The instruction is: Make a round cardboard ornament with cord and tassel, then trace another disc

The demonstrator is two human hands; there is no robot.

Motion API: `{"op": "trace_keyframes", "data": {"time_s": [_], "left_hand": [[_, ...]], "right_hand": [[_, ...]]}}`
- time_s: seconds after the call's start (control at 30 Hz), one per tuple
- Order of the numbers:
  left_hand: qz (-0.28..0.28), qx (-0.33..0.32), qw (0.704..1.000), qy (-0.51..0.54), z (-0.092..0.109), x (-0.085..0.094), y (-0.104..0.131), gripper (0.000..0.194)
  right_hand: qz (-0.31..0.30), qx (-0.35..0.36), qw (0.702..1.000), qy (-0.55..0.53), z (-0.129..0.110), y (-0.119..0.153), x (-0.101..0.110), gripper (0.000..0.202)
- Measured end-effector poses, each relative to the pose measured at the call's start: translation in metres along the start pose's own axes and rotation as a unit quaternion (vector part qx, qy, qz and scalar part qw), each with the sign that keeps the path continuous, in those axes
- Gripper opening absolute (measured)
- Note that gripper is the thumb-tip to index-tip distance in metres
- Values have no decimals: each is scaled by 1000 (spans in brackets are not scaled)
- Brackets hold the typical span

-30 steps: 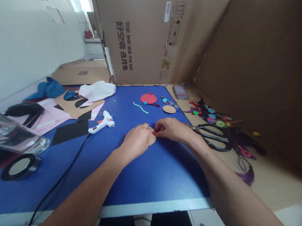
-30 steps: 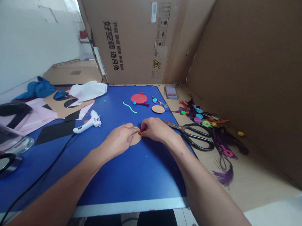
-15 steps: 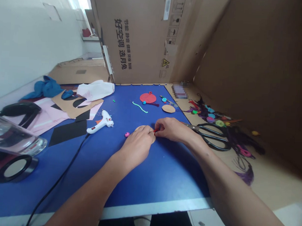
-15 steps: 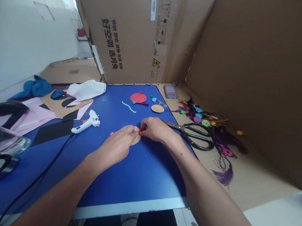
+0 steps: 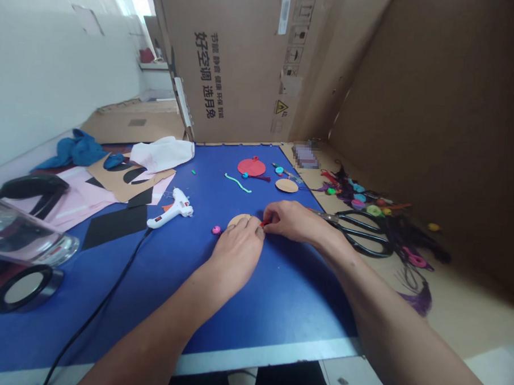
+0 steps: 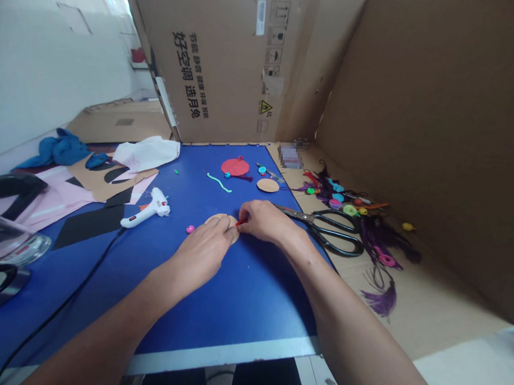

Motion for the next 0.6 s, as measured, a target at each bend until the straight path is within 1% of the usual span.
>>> {"op": "trace_keyframes", "data": {"time_s": [0.13,0.27,0.4,0.47,0.6], "left_hand": [[-20,11,1000,-10,1,-1,0,43],[-13,9,1000,-13,3,2,0,41],[-12,11,1000,-26,3,1,-1,38],[-10,9,999,-34,3,1,-1,38],[-9,6,999,-48,4,1,0,36]], "right_hand": [[-10,11,1000,-1,0,-1,0,14],[-26,18,999,-4,0,-1,-1,14],[-33,16,999,-8,3,0,1,16],[-28,13,999,-11,6,0,3,18],[10,16,1000,-22,9,-2,11,23]]}}
Point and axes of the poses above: each hand's wrist, its own y-axis away from the middle knuckle, its own x-axis out of the back of the hand, z = x × y, the point moved 10 cm from there along -y, towards the middle knuckle, and after that the axes turned 1 degree about x, right-handed, at the moved point
